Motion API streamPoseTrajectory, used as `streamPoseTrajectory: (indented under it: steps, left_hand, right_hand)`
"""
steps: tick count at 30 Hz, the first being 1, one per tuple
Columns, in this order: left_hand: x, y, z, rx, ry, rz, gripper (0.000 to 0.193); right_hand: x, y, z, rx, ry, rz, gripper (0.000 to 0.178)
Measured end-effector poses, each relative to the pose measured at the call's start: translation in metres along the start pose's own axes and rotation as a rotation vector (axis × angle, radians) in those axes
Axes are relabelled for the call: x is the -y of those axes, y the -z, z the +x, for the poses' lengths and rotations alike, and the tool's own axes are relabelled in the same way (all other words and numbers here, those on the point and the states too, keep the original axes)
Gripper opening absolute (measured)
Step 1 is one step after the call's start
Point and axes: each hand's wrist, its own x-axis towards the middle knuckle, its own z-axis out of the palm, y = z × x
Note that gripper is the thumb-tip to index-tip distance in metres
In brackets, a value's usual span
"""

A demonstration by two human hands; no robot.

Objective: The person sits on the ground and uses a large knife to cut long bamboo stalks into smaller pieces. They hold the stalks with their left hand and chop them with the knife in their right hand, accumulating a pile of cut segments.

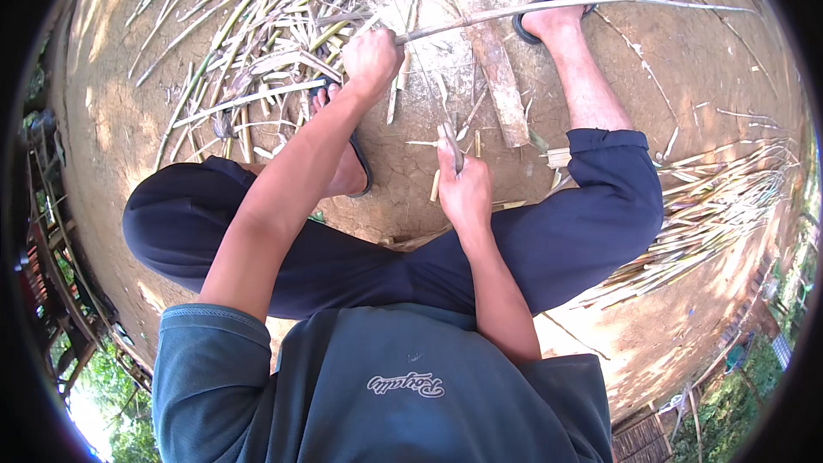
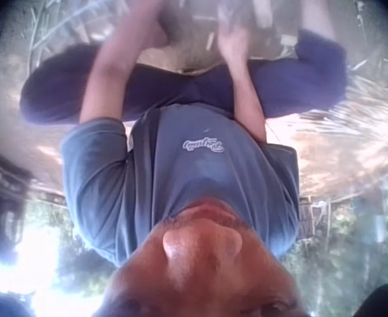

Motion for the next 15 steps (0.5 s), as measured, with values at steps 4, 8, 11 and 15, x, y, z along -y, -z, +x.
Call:
streamPoseTrajectory:
  steps: [4, 8, 11, 15]
  left_hand:
    - [-0.01, 0.018, -0.008, 0.05, -0.002, 0.057, 0.023]
    - [-0.014, 0.018, -0.015, 0.109, 0.068, 0.039, 0.023]
    - [-0.02, 0.015, -0.025, 0.05, 0.054, 0.033, 0.024]
    - [-0.02, 0.023, -0.027, 0.146, 0.077, 0.053, 0.025]
  right_hand:
    - [-0.003, 0.023, -0.028, 0.126, -0.061, 0.063, 0.056]
    - [0.005, 0.041, -0.033, 0.18, -0.093, 0.111, 0.058]
    - [-0.001, 0.031, -0.027, 0.151, -0.082, 0.078, 0.056]
    - [-0.001, 0.036, -0.033, 0.158, -0.104, 0.133, 0.053]
